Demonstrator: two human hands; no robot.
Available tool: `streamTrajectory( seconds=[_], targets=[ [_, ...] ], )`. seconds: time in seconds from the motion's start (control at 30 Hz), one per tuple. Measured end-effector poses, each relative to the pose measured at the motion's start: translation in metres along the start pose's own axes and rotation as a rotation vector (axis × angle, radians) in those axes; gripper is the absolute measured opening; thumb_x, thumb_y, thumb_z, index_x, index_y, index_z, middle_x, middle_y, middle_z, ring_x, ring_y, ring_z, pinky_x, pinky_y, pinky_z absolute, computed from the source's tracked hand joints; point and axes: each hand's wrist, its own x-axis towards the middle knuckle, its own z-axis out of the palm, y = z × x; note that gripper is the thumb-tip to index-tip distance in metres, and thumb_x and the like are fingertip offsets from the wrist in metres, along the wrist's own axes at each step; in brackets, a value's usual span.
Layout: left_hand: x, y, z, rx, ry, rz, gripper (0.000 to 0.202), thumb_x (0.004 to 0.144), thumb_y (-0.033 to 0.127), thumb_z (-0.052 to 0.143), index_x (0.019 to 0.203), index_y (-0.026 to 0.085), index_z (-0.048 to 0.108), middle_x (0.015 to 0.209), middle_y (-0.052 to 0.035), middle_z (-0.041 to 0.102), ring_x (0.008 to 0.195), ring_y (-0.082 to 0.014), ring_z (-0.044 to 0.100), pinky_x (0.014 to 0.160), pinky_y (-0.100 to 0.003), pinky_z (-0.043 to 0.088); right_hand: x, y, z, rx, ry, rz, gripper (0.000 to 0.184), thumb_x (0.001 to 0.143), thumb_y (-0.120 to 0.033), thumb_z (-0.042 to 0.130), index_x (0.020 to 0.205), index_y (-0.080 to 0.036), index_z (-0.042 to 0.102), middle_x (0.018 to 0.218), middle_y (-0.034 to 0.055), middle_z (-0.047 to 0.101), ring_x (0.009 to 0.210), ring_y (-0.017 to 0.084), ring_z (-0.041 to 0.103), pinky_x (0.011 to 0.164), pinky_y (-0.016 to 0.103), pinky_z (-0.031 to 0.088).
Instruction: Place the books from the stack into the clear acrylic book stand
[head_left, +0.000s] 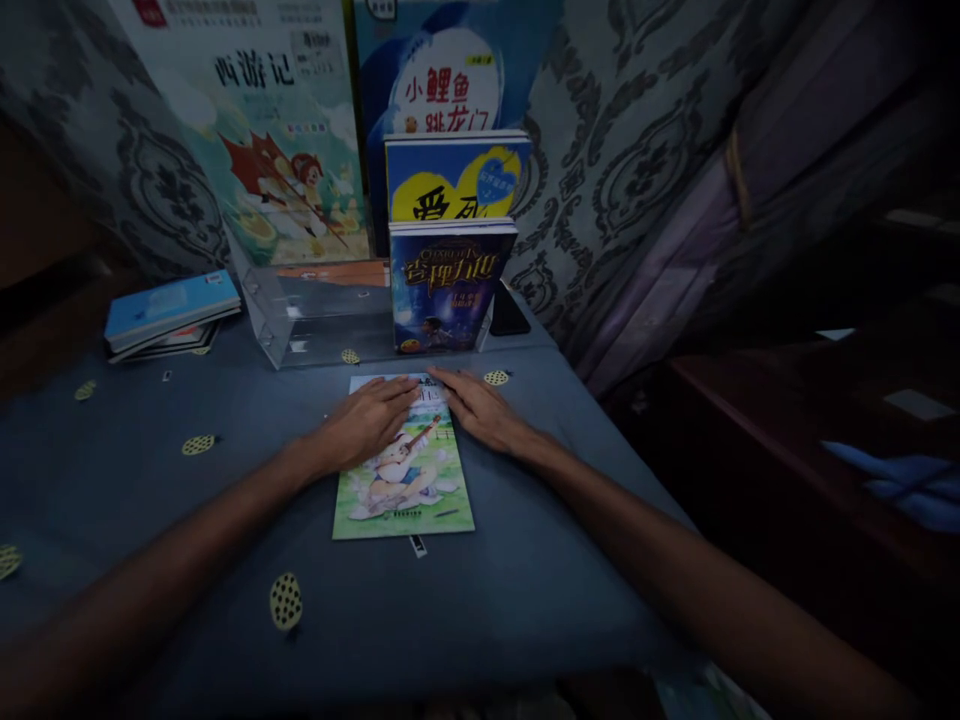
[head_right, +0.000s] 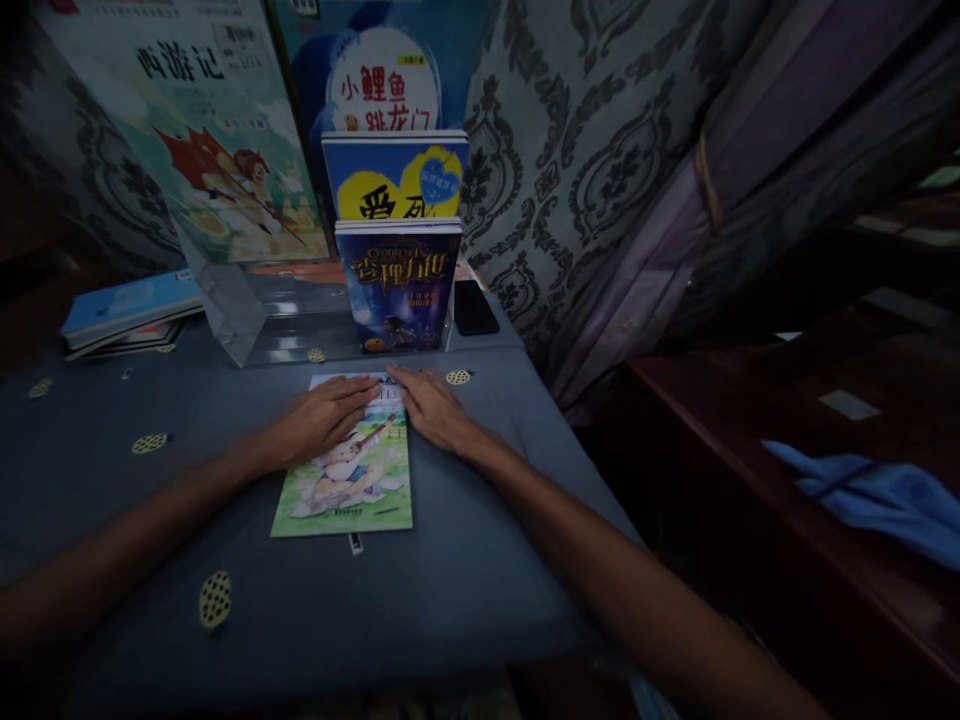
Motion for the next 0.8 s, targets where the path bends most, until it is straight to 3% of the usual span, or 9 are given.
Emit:
streamTrajectory(
  seconds=[0.2, 0.37, 0.6, 0.7, 0.8],
  targets=[
    [-0.013, 0.042, -0.009, -0.176, -0.133, 0.126, 0.044, 0.105, 0.03, 0.032, 0.146, 0.022, 0.046, 0.154, -0.0045, 0.043, 0.146, -0.0193, 0.034, 0.122, -0.046, 0.024, 0.0, -0.003, 0.001, -0.055, -0.013, 0.007, 0.047, 0.099, -0.026, 0.036, 0.144, -0.018, 0.049, 0.147, 0.0079, 0.054, 0.139, 0.023, 0.046, 0.118, 0.048, 0.032],
    [-0.033, 0.076, -0.014, -0.324, -0.139, 0.238, 0.044, 0.104, 0.025, 0.038, 0.147, 0.028, 0.044, 0.15, -0.0007, 0.049, 0.145, -0.0179, 0.036, 0.124, -0.045, 0.022, -0.001, -0.01, 0.001, -0.092, -0.018, 0.008, 0.048, 0.1, -0.035, 0.04, 0.144, -0.018, 0.049, 0.147, 0.0089, 0.053, 0.139, 0.026, 0.045, 0.118, 0.049, 0.033],
    [-0.038, 0.082, -0.014, -0.338, -0.131, 0.251, 0.044, 0.104, 0.024, 0.037, 0.147, 0.025, 0.044, 0.149, -0.0031, 0.05, 0.145, -0.0176, 0.036, 0.124, -0.042, 0.023, -0.002, -0.013, 0.003, -0.157, -0.026, -0.004, 0.049, 0.098, -0.035, 0.043, 0.142, -0.016, 0.051, 0.149, 0.0129, 0.051, 0.142, 0.028, 0.042, 0.117, 0.053, 0.032],
    [-0.038, 0.082, -0.016, -0.356, -0.059, 0.238, 0.04, 0.104, 0.025, 0.038, 0.141, 0.02, 0.052, 0.145, -0.0055, 0.055, 0.14, -0.0175, 0.045, 0.123, -0.039, 0.026, -0.002, -0.014, 0.006, -0.199, -0.043, -0.002, 0.049, 0.098, -0.033, 0.041, 0.141, -0.01, 0.052, 0.15, 0.0171, 0.048, 0.143, 0.029, 0.039, 0.117, 0.053, 0.031],
    [-0.041, 0.079, -0.015, -0.372, 0.029, 0.164, 0.037, 0.103, 0.025, 0.04, 0.134, 0.02, 0.058, 0.14, -0.0078, 0.06, 0.132, -0.0192, 0.054, 0.119, -0.039, 0.035, -0.006, -0.019, 0.007, -0.206, -0.045, -0.005, 0.05, 0.099, -0.032, 0.039, 0.143, -0.011, 0.049, 0.152, 0.0169, 0.045, 0.145, 0.029, 0.035, 0.118, 0.054, 0.029]
  ],
)
